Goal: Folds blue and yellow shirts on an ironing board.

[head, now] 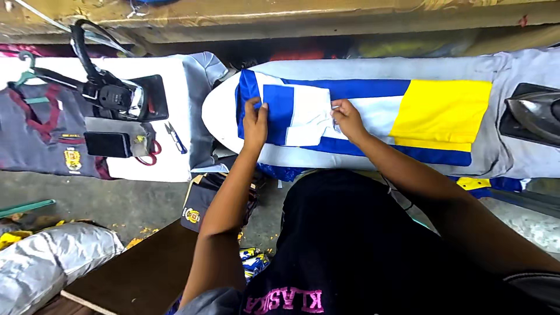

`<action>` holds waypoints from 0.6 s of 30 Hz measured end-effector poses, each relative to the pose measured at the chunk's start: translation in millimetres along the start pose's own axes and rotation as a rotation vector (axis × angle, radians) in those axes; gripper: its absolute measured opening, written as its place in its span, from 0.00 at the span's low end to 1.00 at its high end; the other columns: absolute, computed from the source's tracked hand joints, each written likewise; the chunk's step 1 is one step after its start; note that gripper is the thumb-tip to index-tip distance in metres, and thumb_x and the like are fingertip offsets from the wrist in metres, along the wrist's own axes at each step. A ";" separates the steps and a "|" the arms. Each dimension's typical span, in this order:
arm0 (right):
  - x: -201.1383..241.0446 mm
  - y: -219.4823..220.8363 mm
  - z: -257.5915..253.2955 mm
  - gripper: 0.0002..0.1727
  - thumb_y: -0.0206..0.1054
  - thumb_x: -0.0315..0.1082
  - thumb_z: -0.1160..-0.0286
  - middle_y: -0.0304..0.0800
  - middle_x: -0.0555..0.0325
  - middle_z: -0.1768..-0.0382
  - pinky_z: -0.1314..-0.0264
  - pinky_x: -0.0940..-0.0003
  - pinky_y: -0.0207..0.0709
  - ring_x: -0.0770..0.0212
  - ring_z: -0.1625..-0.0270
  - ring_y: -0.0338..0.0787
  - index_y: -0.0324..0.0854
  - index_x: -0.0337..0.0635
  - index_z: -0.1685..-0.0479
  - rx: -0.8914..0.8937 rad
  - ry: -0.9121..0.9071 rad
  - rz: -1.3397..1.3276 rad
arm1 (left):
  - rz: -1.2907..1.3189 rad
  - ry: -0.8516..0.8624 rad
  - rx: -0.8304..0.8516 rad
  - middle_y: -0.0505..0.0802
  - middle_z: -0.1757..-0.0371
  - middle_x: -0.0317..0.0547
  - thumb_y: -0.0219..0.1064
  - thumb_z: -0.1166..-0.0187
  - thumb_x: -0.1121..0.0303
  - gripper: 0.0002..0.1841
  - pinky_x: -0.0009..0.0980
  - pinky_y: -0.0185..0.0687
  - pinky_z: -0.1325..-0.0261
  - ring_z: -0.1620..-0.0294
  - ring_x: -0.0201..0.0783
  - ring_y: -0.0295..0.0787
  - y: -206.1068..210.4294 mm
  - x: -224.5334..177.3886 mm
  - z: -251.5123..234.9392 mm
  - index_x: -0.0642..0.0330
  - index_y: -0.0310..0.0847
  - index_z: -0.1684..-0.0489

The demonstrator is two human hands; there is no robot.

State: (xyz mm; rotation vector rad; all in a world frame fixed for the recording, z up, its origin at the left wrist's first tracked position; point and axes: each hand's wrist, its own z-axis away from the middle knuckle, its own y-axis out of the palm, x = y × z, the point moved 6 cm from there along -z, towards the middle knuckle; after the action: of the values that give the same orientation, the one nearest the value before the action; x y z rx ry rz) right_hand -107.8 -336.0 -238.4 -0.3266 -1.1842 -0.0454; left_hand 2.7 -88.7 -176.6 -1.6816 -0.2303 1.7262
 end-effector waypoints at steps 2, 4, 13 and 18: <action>-4.2 0.4 -9.3 0.26 0.52 0.35 0.08 0.85 0.34 0.37 0.40 0.52 0.83 0.48 0.43 0.90 0.62 0.32 0.16 -0.045 0.144 -0.077 | -0.099 -0.147 0.003 0.90 0.46 0.70 0.52 0.07 0.57 0.30 0.56 0.80 0.34 0.44 0.60 0.90 9.4 7.2 -17.8 0.69 0.57 0.13; -0.1 3.1 -11.3 0.29 0.52 0.41 0.06 0.86 0.33 0.41 0.38 0.50 0.82 0.45 0.44 0.90 0.59 0.34 0.14 -0.072 0.135 -0.018 | -0.273 -0.178 -0.018 0.91 0.48 0.71 0.52 0.06 0.56 0.30 0.65 0.78 0.37 0.45 0.67 0.90 19.1 8.4 -20.4 0.65 0.56 0.11; 5.6 29.3 -15.7 0.16 0.55 0.29 0.13 0.93 0.36 0.46 0.38 0.34 0.74 0.34 0.37 0.89 0.89 0.37 0.42 -0.163 -0.308 0.841 | -0.687 -0.018 -0.205 0.91 0.39 0.69 0.50 0.07 0.60 0.25 0.66 0.75 0.40 0.43 0.69 0.90 36.1 24.6 -14.3 0.62 0.70 0.16; 27.4 33.8 -5.7 0.18 0.60 0.38 0.14 0.88 0.33 0.44 0.38 0.34 0.73 0.31 0.35 0.84 0.89 0.37 0.41 -0.181 -0.431 0.840 | -0.606 -0.117 -0.116 0.88 0.33 0.67 0.54 0.10 0.63 0.24 0.71 0.65 0.28 0.32 0.67 0.85 22.1 16.5 -14.0 0.65 0.71 0.19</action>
State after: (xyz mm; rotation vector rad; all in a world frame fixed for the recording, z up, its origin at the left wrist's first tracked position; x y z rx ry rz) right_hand -85.2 -301.6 -222.9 -1.0082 -1.3840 0.6811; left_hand 9.4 -100.0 -204.6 -1.3917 -0.8174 1.3638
